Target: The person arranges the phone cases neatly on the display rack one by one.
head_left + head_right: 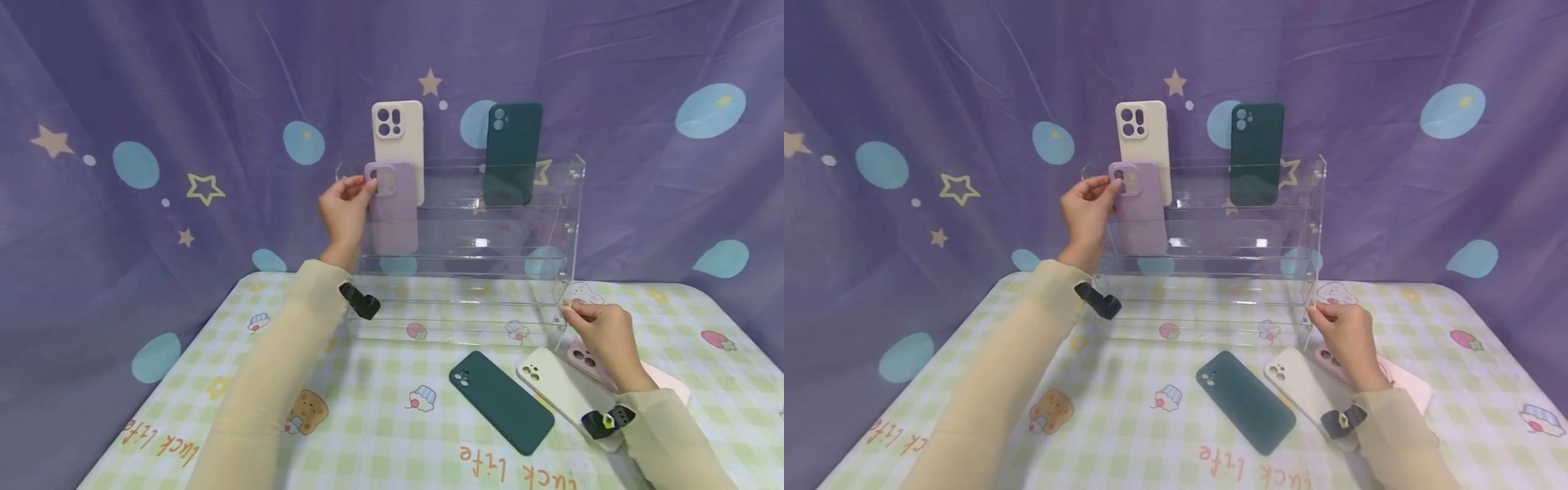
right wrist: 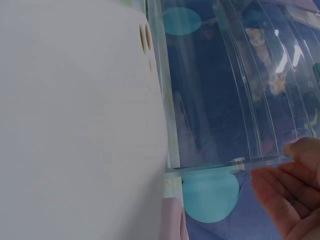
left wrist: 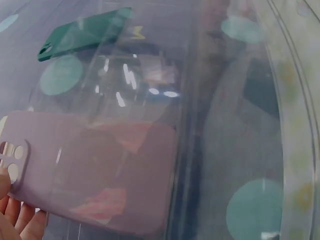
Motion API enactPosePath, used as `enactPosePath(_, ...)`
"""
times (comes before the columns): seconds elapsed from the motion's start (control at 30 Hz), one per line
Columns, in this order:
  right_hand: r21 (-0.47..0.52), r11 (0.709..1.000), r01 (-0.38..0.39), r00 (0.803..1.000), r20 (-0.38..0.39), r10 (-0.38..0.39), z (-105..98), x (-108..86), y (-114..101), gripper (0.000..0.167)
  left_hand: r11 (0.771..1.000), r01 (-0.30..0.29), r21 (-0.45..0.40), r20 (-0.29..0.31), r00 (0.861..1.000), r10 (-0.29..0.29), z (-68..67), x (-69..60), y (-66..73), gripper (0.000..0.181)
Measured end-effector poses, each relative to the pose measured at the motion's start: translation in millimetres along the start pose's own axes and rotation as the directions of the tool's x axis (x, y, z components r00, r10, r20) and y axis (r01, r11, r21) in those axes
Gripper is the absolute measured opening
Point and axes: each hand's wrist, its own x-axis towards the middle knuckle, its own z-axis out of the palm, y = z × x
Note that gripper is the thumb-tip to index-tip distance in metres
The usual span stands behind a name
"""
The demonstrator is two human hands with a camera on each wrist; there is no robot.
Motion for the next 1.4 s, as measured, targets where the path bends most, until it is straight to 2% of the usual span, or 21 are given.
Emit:
enactPosePath(0.13, -0.001, 1.0, 0.003, 1.0, 0.002, -0.003, -0.9, 0.7, -0.1, 0.026, 0.995, -0.058, 0.078, -0.003, 0.998, 0.059, -2.6, -3.6, -5.5, 0.026)
enactPosePath(0.3, 0.008, 1.0, -0.009, 1.0, 0.012, 0.009, -1.2, 1.0, 0.2, 0.027, 0.988, -0.107, 0.108, -0.02, 0.994, 0.11, -3.1, -4.2, -9.1, 0.026)
enactPosePath(0.47, 0.006, 1.0, -0.015, 1.0, 0.012, 0.014, -1.3, -0.7, 0.7, 0.026, 0.979, -0.148, 0.14, -0.005, 0.989, 0.15, -2.7, -4.3, -10.0, 0.026)
enactPosePath(0.73, 0.004, 1.0, -0.004, 1.0, -0.004, 0.004, -0.7, 0.2, -0.5, 0.026, 0.99, -0.128, 0.065, 0.024, 0.992, 0.126, -7.5, -5.2, -5.5, 0.028)
enactPosePath(0.87, 0.005, 1.0, -0.011, 1.0, 0.002, 0.011, -1.1, 0.1, -0.5, 0.028, 0.988, -0.146, 0.057, 0.039, 0.989, 0.144, -13.9, -6.6, -4.3, 0.028)
enactPosePath(1.1, -0.008, 1.0, -0.017, 1.0, 0.011, 0.017, -3.0, -0.2, -0.1, 0.029, 0.987, -0.146, 0.063, 0.05, 0.988, 0.143, -35.5, -9.7, -6.4, 0.027)
enactPosePath(1.27, -0.012, 0.999, -0.035, 0.997, 0.072, 0.036, -7.1, 0.7, -0.1, 0.035, 0.989, -0.127, 0.074, 0.077, 0.99, 0.121, -57.9, -17.5, -14.9, 0.027)
enactPosePath(1.4, -0.013, 1.0, -0.025, 0.992, 0.123, 0.026, -11.9, -1.8, -1.3, 0.042, 0.992, -0.091, 0.085, 0.099, 0.992, 0.083, -77.9, -29.2, -25.1, 0.029)
